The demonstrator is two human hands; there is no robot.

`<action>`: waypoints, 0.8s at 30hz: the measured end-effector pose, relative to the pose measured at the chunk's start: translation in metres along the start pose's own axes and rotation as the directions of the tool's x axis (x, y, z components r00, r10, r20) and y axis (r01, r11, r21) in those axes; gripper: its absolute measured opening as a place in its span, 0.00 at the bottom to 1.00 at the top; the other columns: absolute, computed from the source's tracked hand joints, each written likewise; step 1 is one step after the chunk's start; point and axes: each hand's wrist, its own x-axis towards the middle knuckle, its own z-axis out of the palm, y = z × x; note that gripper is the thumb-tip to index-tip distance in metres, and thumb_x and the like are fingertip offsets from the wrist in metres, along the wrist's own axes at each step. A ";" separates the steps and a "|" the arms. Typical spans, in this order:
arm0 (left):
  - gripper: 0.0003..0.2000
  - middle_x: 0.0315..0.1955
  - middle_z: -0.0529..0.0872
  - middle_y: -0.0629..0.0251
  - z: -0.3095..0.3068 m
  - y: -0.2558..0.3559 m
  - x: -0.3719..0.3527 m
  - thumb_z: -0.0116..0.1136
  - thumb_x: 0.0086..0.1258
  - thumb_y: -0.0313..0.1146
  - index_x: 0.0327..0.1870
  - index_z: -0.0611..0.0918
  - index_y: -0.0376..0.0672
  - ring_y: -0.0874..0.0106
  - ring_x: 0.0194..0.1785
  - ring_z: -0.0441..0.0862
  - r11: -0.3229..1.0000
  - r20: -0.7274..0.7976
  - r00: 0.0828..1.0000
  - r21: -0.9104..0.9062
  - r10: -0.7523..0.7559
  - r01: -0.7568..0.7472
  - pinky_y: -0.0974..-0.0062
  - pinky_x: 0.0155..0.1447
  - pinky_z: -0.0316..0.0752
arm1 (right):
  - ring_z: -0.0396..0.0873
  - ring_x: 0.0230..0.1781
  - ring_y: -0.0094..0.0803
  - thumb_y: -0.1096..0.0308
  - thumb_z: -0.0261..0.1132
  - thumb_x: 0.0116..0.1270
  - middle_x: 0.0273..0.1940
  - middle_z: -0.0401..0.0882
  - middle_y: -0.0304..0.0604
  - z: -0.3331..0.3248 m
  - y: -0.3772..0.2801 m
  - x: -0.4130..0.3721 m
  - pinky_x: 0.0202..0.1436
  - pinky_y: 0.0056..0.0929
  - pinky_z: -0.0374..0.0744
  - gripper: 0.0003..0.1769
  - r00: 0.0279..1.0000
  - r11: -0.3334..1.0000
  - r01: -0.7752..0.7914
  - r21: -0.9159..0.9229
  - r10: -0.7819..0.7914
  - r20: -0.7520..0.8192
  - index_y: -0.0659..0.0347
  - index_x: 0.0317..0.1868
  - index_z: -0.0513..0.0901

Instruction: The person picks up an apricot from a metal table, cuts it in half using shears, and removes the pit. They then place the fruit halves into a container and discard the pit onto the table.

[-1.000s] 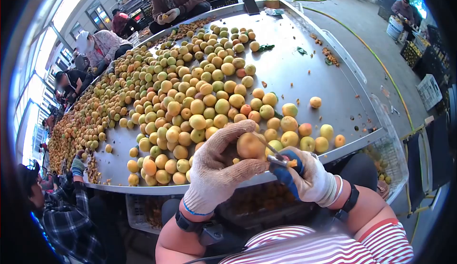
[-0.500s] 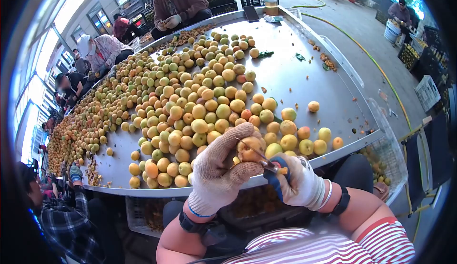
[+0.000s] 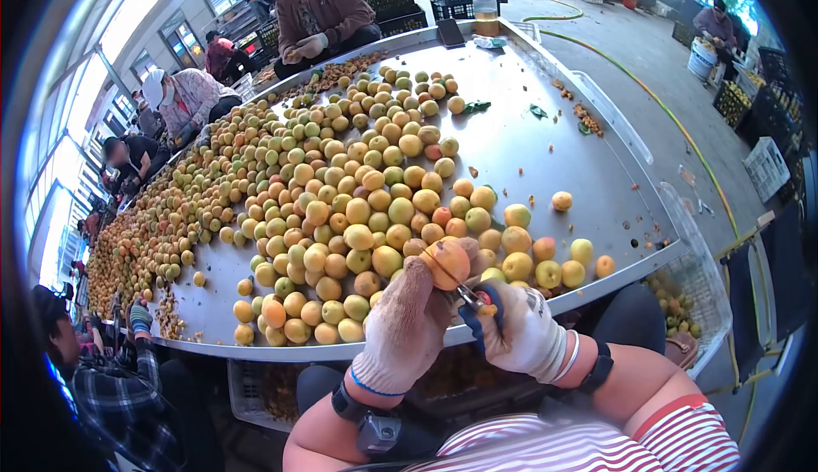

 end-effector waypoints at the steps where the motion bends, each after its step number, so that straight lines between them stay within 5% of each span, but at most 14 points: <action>1: 0.35 0.62 0.80 0.54 0.001 0.002 0.000 0.49 0.80 0.57 0.72 0.68 0.33 0.59 0.66 0.76 1.000 -0.040 0.999 0.009 -0.001 0.001 0.56 0.73 0.68 | 0.81 0.23 0.52 0.69 0.67 0.68 0.27 0.81 0.51 -0.002 0.001 0.001 0.25 0.43 0.79 0.13 1.000 0.999 -0.015 0.032 0.015 0.010 0.66 0.48 0.78; 4: 0.26 0.58 0.81 0.53 0.005 0.010 0.003 0.46 0.85 0.46 0.72 0.71 0.32 0.68 0.64 0.77 0.993 0.064 0.992 -0.064 0.105 -0.101 0.70 0.68 0.72 | 0.81 0.23 0.52 0.69 0.66 0.68 0.26 0.80 0.51 -0.002 0.002 0.002 0.25 0.44 0.79 0.12 0.998 0.997 -0.053 0.057 0.051 0.036 0.66 0.47 0.78; 8: 0.25 0.57 0.79 0.58 -0.003 0.014 0.004 0.49 0.84 0.44 0.73 0.70 0.35 0.71 0.62 0.77 0.997 0.033 0.996 0.000 0.078 -0.078 0.73 0.65 0.73 | 0.81 0.23 0.53 0.70 0.66 0.68 0.25 0.80 0.51 -0.003 0.002 0.004 0.25 0.44 0.78 0.09 0.997 0.998 -0.065 0.012 0.065 0.033 0.64 0.45 0.78; 10: 0.26 0.58 0.80 0.61 -0.003 0.023 0.006 0.55 0.81 0.43 0.73 0.70 0.38 0.74 0.60 0.78 0.929 0.046 0.997 0.363 0.066 -0.078 0.77 0.60 0.75 | 0.81 0.23 0.53 0.70 0.66 0.68 0.24 0.80 0.52 -0.002 0.003 0.004 0.25 0.45 0.78 0.09 0.998 0.998 -0.065 0.015 0.064 0.024 0.63 0.45 0.78; 11: 0.26 0.58 0.80 0.61 -0.004 0.021 0.007 0.55 0.81 0.43 0.73 0.70 0.38 0.74 0.60 0.78 0.929 0.046 0.997 0.363 0.066 -0.078 0.77 0.60 0.75 | 0.81 0.23 0.53 0.70 0.66 0.68 0.24 0.80 0.52 -0.002 0.004 0.004 0.25 0.45 0.78 0.09 0.998 0.998 -0.064 0.017 0.064 0.015 0.63 0.45 0.78; 13: 0.27 0.59 0.81 0.61 -0.003 0.014 0.011 0.60 0.78 0.42 0.71 0.72 0.37 0.76 0.59 0.79 0.676 0.138 0.941 0.663 0.310 -0.320 0.78 0.59 0.76 | 0.81 0.24 0.53 0.70 0.66 0.68 0.25 0.80 0.52 -0.002 0.003 0.005 0.25 0.44 0.78 0.09 0.998 0.998 -0.057 -0.007 0.057 0.013 0.63 0.45 0.78; 17: 0.25 0.59 0.82 0.61 0.010 0.016 0.005 0.61 0.77 0.42 0.68 0.75 0.36 0.76 0.59 0.80 0.824 -0.012 0.951 0.504 0.308 -0.260 0.77 0.62 0.76 | 0.80 0.24 0.52 0.70 0.68 0.65 0.26 0.80 0.51 0.000 0.008 0.006 0.25 0.43 0.78 0.11 0.999 0.999 -0.039 -0.030 0.040 0.017 0.64 0.45 0.78; 19: 0.26 0.59 0.81 0.54 -0.004 0.018 0.007 0.57 0.78 0.42 0.67 0.73 0.30 0.68 0.63 0.79 0.916 -0.051 0.995 0.396 0.090 -0.063 0.68 0.70 0.73 | 0.80 0.23 0.51 0.70 0.68 0.65 0.26 0.79 0.50 0.002 0.010 0.005 0.25 0.43 0.78 0.11 1.000 0.998 -0.002 -0.057 0.002 -0.001 0.64 0.45 0.78; 24: 0.25 0.59 0.81 0.55 -0.002 0.013 0.007 0.57 0.78 0.41 0.66 0.74 0.30 0.66 0.62 0.81 0.979 -0.084 0.994 0.197 0.066 -0.048 0.68 0.70 0.73 | 0.80 0.23 0.50 0.71 0.68 0.64 0.26 0.79 0.49 0.001 0.009 0.005 0.24 0.42 0.78 0.12 0.997 0.991 0.059 -0.122 -0.064 -0.036 0.64 0.46 0.77</action>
